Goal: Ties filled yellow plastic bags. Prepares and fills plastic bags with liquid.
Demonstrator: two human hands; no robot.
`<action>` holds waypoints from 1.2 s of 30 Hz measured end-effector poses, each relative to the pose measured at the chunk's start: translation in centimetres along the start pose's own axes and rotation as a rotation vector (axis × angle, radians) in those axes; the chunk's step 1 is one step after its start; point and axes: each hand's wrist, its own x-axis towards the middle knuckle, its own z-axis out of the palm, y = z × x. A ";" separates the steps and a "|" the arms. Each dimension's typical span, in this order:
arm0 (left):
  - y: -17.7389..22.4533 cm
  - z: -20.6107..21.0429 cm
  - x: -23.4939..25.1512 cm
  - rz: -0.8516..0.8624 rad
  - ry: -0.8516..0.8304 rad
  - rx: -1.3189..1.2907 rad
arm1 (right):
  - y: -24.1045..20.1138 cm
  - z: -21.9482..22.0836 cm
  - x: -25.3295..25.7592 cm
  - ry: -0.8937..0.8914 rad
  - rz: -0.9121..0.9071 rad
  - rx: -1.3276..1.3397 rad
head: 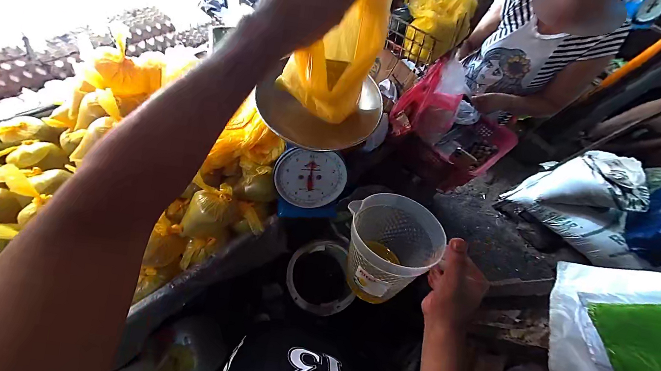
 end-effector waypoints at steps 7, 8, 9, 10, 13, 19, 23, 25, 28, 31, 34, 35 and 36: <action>-2.5 5.7 -2.4 -0.214 -0.166 -0.022 | -4.9 0.0 2.7 -0.132 -0.016 0.006; -2.9 6.3 -2.6 -0.266 -0.218 -0.045 | -6.5 0.3 3.3 -0.204 -0.052 0.022; -3.3 6.9 -2.9 -0.311 -0.273 -0.068 | -8.2 0.6 4.0 -0.281 -0.095 0.026; -3.8 7.5 -3.2 -0.334 -0.318 -0.106 | -10.0 0.9 4.7 -0.367 -0.143 0.007; -5.1 8.3 -4.8 -0.335 -0.420 -0.295 | -15.0 2.3 7.4 -0.611 -0.314 -0.143; -5.9 4.9 -11.0 -0.201 -0.243 -0.330 | -22.8 8.5 12.0 -0.598 -0.671 -0.571; -3.8 4.5 -16.1 0.065 -0.075 -0.148 | -25.9 12.6 13.8 -0.645 -0.655 -0.701; -3.0 4.8 -17.9 0.103 0.037 -0.034 | -26.8 14.5 14.4 -0.668 -0.638 -0.752; -1.6 4.4 -20.9 0.037 0.223 -0.024 | -28.1 16.3 14.3 -0.698 -0.582 -0.857; -0.8 5.4 -26.8 -0.084 0.192 -0.039 | -28.6 17.7 13.8 -0.720 -0.577 -0.900; -1.0 9.6 -35.5 -0.214 0.018 -0.074 | -28.8 18.8 14.1 -0.759 -0.609 -0.829; -1.1 11.2 -38.6 -0.265 -0.046 -0.081 | -28.9 19.0 13.9 -0.773 -0.603 -0.807; -1.0 12.5 -41.7 -0.320 -0.115 -0.086 | -29.1 19.2 13.7 -0.791 -0.594 -0.800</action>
